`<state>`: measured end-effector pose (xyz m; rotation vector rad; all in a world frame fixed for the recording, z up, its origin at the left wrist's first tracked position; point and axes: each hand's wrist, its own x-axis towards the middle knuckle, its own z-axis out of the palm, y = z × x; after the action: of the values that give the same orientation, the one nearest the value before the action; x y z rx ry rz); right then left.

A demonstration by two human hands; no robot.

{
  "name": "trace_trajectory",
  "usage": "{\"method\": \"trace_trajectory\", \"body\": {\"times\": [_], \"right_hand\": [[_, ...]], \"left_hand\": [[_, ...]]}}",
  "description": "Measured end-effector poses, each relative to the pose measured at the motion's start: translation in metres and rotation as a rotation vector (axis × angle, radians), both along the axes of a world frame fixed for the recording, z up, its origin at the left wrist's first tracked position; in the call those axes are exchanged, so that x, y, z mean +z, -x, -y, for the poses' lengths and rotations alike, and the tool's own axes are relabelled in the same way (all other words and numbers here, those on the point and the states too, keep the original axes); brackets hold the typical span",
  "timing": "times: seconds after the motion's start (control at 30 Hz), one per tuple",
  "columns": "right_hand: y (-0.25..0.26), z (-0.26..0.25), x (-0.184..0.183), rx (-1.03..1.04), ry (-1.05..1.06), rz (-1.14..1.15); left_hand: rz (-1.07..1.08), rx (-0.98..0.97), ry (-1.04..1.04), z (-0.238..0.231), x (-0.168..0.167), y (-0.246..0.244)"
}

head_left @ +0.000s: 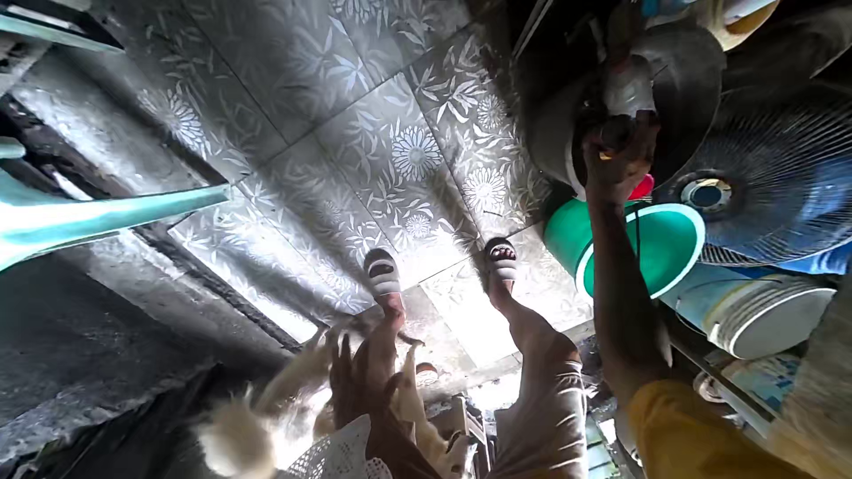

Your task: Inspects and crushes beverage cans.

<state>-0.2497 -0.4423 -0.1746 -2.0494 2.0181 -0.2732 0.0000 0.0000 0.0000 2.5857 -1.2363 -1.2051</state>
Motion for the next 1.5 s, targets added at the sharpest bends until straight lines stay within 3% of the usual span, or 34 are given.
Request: {"method": "trace_trajectory", "body": {"times": [0.07, 0.17, 0.27, 0.37, 0.4, 0.47, 0.53, 0.63, 0.73, 0.83, 0.93, 1.03, 1.13, 1.27, 1.37, 1.5], "right_hand": [[-0.016, -0.035, 0.052, 0.11, -0.014, 0.111], [-0.04, -0.097, 0.115, 0.338, -0.26, 0.467], [-0.069, -0.131, 0.142, 0.298, -0.516, 0.775], [-0.07, -0.128, 0.146, 0.366, -0.66, 0.885], [-0.06, -0.117, 0.141, 0.407, -0.68, 0.888], [-0.029, -0.078, 0.118, 0.455, -0.505, 0.747], [0.009, -0.028, 0.087, 0.292, -0.263, 0.385], [0.063, 0.046, 0.037, -0.019, -0.308, -0.067], [0.11, 0.081, -0.02, -0.12, -0.475, -0.104], [0.121, 0.089, -0.045, -0.173, -0.655, -0.125], [0.115, 0.1, -0.044, -0.179, -0.847, 0.024], [0.114, 0.115, -0.047, -0.247, -1.041, 0.044], [0.114, 0.119, -0.061, -0.337, -0.972, -0.134], [0.125, 0.118, -0.087, -0.138, -0.828, -0.283], [0.126, 0.116, -0.089, -0.125, -0.764, -0.232], [0.123, 0.099, -0.063, -0.231, -0.557, -0.128]], "left_hand": [[-0.081, -0.058, 0.113, 0.014, -0.027, -0.003], [-0.265, 0.018, 0.314, 0.099, -0.044, 0.009], [-0.515, 0.211, 0.423, 0.17, -0.042, 0.021], [-0.722, 0.315, 0.285, 0.194, -0.036, 0.02], [-0.746, 0.296, 0.22, 0.192, -0.035, 0.015], [-0.736, 0.248, 0.118, 0.177, -0.035, 0.003], [-0.7, 0.237, 0.049, 0.149, -0.04, -0.012], [-0.639, 0.268, 0.002, 0.1, -0.05, -0.029], [-0.592, 0.322, -0.052, 0.067, -0.054, -0.033], [-0.664, 0.333, -0.07, 0.034, -0.075, -0.028], [-0.772, 0.298, -0.092, 0.005, -0.1, -0.018], [-0.864, 0.479, -0.029, 0.006, -0.104, 0.001], [-0.891, 0.497, -0.049, 0.018, -0.104, 0.004], [-0.869, 0.5, -0.011, 0.021, -0.109, 0.007], [-0.858, 0.553, 0.031, 0.022, -0.106, 0.008], [-0.854, 0.576, 0.168, 0.016, -0.103, -0.002]]}}
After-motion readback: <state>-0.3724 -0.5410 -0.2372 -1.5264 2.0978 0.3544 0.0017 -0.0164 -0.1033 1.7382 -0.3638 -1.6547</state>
